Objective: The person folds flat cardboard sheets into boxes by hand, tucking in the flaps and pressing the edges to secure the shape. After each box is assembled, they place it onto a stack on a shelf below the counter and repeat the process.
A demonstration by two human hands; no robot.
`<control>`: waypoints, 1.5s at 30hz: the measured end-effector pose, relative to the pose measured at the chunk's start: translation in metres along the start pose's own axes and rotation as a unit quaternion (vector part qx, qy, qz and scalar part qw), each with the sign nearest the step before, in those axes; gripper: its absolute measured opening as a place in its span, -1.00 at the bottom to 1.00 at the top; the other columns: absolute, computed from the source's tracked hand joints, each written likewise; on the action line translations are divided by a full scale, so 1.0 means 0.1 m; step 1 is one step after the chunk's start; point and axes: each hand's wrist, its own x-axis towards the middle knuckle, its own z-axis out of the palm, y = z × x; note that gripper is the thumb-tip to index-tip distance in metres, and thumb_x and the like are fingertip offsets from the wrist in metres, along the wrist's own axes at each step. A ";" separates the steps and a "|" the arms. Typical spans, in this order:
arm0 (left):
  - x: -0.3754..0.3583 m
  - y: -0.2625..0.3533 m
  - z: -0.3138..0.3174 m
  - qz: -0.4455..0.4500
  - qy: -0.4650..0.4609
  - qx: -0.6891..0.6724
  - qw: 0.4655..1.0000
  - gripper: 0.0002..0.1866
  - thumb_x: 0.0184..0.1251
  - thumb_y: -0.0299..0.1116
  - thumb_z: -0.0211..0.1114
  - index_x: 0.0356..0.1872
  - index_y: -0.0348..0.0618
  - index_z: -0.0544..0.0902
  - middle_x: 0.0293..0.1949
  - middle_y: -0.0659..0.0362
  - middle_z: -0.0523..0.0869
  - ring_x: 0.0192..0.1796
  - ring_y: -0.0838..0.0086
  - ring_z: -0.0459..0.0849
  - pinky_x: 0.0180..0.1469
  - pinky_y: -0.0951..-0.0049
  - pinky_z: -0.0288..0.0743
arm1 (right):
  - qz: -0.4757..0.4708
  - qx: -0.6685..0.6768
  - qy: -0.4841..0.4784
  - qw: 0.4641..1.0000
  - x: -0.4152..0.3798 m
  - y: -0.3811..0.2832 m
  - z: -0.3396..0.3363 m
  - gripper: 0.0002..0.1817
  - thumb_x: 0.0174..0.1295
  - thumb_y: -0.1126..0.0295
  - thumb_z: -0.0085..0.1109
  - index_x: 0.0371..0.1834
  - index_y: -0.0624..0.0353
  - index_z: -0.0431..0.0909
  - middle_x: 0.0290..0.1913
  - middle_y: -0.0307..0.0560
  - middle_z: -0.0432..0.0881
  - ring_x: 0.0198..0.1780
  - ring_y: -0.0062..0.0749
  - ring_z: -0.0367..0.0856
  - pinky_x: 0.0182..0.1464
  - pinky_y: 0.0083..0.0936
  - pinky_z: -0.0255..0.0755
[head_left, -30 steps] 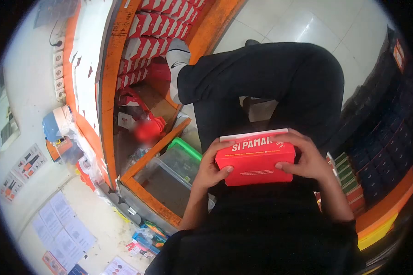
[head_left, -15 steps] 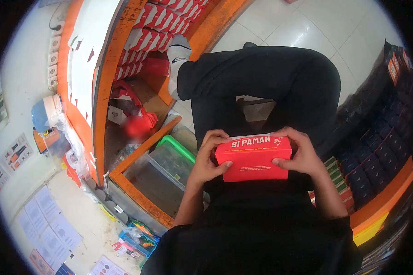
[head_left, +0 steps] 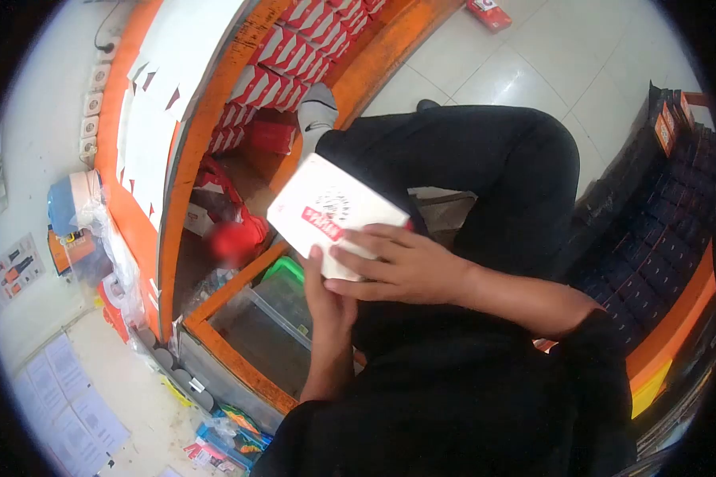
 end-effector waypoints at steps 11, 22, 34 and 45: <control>2.93 1.11 -1.13 0.154 0.039 0.014 0.987 -0.54 0.61 -0.14 0.22 0.35 -0.20 0.54 0.26 0.12 0.69 0.28 0.29 0.67 0.34 0.21 0.55 | 0.344 -0.094 -0.044 0.933 -0.47 0.60 -0.84 -0.36 0.11 0.39 0.50 0.32 0.10 0.55 0.47 0.10 0.40 0.56 0.05 0.30 0.59 0.16 0.10; 4.62 1.43 -0.89 0.279 0.098 0.740 0.605 -0.24 0.45 -0.28 0.42 0.55 -0.34 0.30 0.54 -0.15 0.43 0.51 0.00 0.48 0.52 0.06 0.39 | 0.444 -0.254 -0.022 0.859 -1.01 0.66 -0.79 -0.41 0.20 0.34 0.36 0.37 -0.03 0.55 0.55 -0.15 0.40 0.59 -0.15 0.29 0.63 -0.05 0.12; 4.38 1.14 -1.22 0.215 0.127 0.210 0.945 -0.66 0.54 -0.23 0.23 0.20 -0.13 0.57 0.06 0.03 0.64 0.16 0.19 0.64 0.13 0.18 0.62 | 0.433 -0.217 0.008 0.875 -1.14 0.77 -0.83 -0.44 0.19 0.35 0.36 0.32 0.00 0.57 0.53 -0.10 0.42 0.56 -0.08 0.32 0.60 0.00 0.15; 1.24 2.30 0.16 0.466 0.073 0.652 0.594 -0.52 0.42 -0.34 0.45 0.30 -0.26 0.63 0.33 -0.07 0.66 0.39 0.11 0.61 0.47 0.16 0.42 | 0.422 -0.215 0.025 0.881 -1.14 0.81 -0.89 -0.43 0.14 0.38 0.37 0.29 0.07 0.59 0.50 -0.03 0.44 0.55 0.02 0.32 0.58 0.04 0.14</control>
